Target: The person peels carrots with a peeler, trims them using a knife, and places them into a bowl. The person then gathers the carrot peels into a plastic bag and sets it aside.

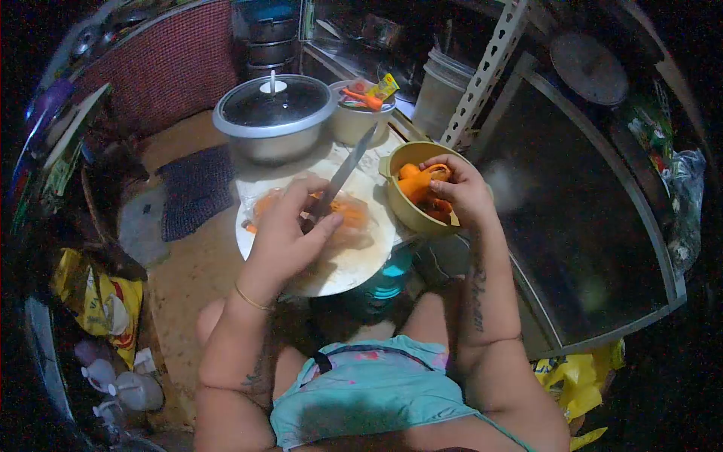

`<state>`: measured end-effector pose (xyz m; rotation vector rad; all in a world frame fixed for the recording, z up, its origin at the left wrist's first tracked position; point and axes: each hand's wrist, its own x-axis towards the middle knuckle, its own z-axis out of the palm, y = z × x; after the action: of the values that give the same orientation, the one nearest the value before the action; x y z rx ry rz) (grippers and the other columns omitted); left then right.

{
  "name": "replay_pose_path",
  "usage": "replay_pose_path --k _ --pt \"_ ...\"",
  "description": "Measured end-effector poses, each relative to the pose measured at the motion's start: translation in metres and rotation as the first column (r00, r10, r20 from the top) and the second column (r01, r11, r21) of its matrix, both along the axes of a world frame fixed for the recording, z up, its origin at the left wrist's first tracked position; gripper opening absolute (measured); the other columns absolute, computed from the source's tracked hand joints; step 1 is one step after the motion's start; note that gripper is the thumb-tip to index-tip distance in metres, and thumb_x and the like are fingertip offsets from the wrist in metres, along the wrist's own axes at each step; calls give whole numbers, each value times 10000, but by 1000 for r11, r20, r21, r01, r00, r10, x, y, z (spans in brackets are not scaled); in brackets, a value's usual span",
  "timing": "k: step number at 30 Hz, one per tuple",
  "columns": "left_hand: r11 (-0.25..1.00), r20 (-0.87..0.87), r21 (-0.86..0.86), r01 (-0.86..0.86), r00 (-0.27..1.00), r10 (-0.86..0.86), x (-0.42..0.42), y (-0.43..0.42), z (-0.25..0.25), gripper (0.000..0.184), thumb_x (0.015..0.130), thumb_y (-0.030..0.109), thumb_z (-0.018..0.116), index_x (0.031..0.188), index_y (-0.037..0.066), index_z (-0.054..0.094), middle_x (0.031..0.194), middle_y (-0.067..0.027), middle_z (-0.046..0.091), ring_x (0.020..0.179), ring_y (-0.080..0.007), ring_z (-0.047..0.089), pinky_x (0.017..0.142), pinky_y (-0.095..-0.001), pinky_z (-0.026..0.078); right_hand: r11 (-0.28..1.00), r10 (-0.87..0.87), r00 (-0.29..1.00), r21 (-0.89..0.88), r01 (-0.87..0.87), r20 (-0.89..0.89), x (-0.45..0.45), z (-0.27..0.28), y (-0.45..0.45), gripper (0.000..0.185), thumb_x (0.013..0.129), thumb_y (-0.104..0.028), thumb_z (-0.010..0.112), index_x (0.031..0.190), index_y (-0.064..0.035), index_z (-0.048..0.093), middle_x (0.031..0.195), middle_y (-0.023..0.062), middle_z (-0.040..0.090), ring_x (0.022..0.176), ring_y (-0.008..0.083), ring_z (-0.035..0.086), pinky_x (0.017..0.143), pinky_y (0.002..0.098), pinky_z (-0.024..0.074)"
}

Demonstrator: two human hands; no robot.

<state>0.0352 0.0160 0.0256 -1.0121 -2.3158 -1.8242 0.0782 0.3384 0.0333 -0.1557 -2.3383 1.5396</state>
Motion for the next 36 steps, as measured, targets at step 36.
replay_pose_path --k 36 --pt "976 -17 75 -205 978 206 5 -12 11 402 880 212 696 1203 28 542 859 -79 667 742 -128 627 665 -290 506 520 128 955 -801 -296 -269 1 40 -66 281 911 -234 635 1086 -44 524 945 124 620 842 283 646 754 447 557"
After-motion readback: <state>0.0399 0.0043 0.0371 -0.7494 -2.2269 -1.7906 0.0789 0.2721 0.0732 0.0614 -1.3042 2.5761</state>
